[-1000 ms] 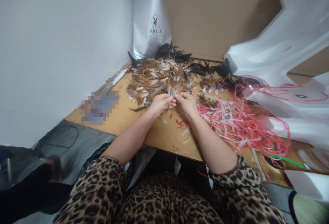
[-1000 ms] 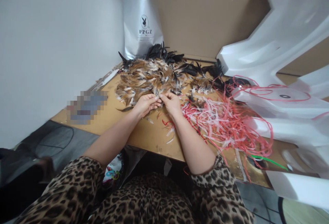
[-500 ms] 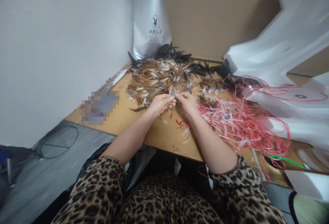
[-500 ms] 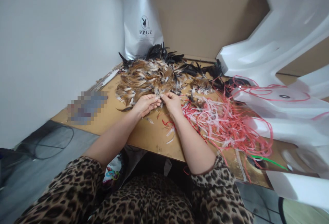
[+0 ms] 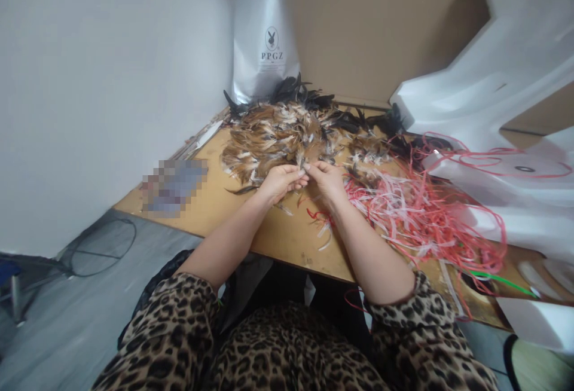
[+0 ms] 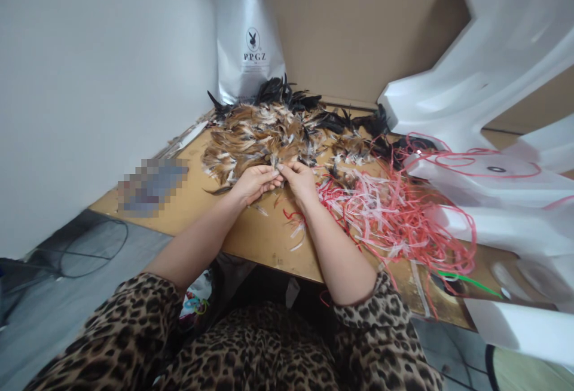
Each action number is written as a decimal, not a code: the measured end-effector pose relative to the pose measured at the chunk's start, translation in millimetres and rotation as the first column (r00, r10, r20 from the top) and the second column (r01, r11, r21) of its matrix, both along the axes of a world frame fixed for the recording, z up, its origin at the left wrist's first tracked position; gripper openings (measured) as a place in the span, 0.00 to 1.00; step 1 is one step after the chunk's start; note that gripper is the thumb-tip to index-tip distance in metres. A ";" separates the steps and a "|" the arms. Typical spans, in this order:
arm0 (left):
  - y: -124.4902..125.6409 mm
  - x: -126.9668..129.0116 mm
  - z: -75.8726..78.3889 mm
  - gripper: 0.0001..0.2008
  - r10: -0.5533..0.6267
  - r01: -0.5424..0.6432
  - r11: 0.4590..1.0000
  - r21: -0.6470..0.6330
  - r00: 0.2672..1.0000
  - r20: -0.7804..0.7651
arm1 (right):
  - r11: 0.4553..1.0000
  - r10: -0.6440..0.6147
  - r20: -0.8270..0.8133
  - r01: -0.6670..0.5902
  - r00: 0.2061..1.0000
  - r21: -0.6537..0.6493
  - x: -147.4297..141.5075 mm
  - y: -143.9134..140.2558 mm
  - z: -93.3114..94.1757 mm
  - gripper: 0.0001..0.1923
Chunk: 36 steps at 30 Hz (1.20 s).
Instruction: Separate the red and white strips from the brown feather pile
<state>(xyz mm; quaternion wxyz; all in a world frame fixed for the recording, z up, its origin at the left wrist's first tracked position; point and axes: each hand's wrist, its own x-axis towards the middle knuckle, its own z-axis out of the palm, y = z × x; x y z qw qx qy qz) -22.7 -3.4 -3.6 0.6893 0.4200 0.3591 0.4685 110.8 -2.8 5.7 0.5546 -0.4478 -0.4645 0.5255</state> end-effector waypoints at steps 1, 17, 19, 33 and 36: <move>-0.2 0.1 0.3 0.09 0.003 -0.003 1.000 0.004 1.000 -0.006 | 1.000 0.005 -0.011 -0.005 1.000 -0.014 -0.3 -0.5 1.0 0.15; -0.7 -0.5 0.6 0.11 0.010 -0.010 1.000 -0.015 1.000 0.003 | 0.998 0.034 0.050 -0.036 0.998 0.049 3.0 0.9 2.8 0.13; 0.6 -2.0 0.9 0.11 0.029 -0.027 0.999 -0.041 0.998 0.054 | 0.988 0.045 0.132 -0.064 0.990 0.143 6.1 1.9 2.7 0.13; -3.2 -2.5 6.9 0.10 -0.023 0.044 0.992 -0.117 0.985 0.171 | 0.757 -0.411 0.776 -0.296 0.478 0.583 10.6 -3.8 -0.4 0.11; -3.6 -1.4 5.7 0.11 -0.017 0.032 0.994 -0.102 0.990 0.141 | 0.767 -0.416 0.756 -0.252 0.505 0.590 9.6 -4.8 -0.6 0.10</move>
